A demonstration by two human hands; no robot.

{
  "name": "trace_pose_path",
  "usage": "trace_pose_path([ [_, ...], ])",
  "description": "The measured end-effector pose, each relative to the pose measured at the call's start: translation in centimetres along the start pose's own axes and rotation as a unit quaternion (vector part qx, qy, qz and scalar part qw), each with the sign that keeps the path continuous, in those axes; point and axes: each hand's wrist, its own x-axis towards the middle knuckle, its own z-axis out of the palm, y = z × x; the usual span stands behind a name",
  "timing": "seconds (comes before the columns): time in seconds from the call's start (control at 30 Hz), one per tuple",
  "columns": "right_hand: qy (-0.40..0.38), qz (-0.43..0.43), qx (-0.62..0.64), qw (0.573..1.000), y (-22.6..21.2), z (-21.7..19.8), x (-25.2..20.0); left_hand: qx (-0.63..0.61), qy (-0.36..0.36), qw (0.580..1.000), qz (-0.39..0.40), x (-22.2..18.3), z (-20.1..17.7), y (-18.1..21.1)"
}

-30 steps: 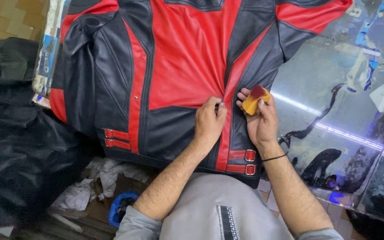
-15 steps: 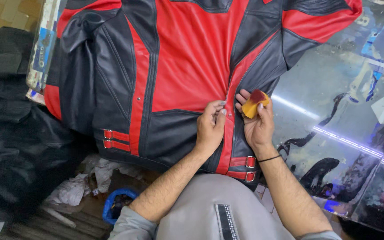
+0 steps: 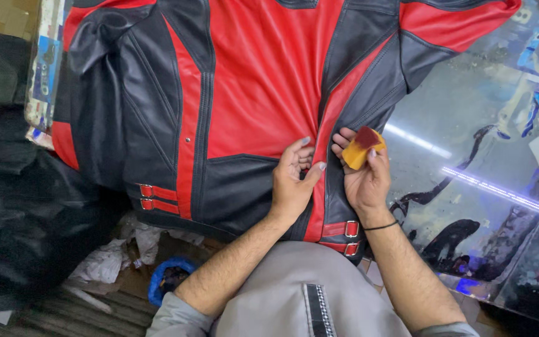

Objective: The person wipes a red and black leather jacket with a yellow sponge. They rub the sponge along the sleeves, zippers, and buckles, then flip the jacket to clean the front panels.

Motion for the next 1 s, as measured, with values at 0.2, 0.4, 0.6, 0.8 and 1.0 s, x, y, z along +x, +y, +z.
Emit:
trace_pose_path([
  [0.2,-0.014,-0.068,-0.128,0.989,-2.4,0.3,-0.7,-0.018,-0.026,0.999,-0.022,-0.4,-1.1,-0.8],
  [0.4,-0.147,-0.192,-0.502,0.83,-5.7,2.5,2.0,-0.051,-0.042,0.998,-0.012,-0.5,-1.2,-0.6],
  [0.6,-0.232,-0.268,-0.633,0.688,-8.0,5.7,4.6,-0.078,-0.052,0.996,-0.008,-0.6,-1.3,0.0],
  [0.8,-0.321,-0.294,-0.663,0.608,-7.9,7.3,6.6,-0.094,-0.07,0.993,-0.004,-0.5,-1.5,0.2],
  [1.0,-0.375,-0.243,-0.642,0.623,-8.6,7.3,6.8,-0.115,-0.085,0.99,0.005,-0.7,-1.9,0.2],
])
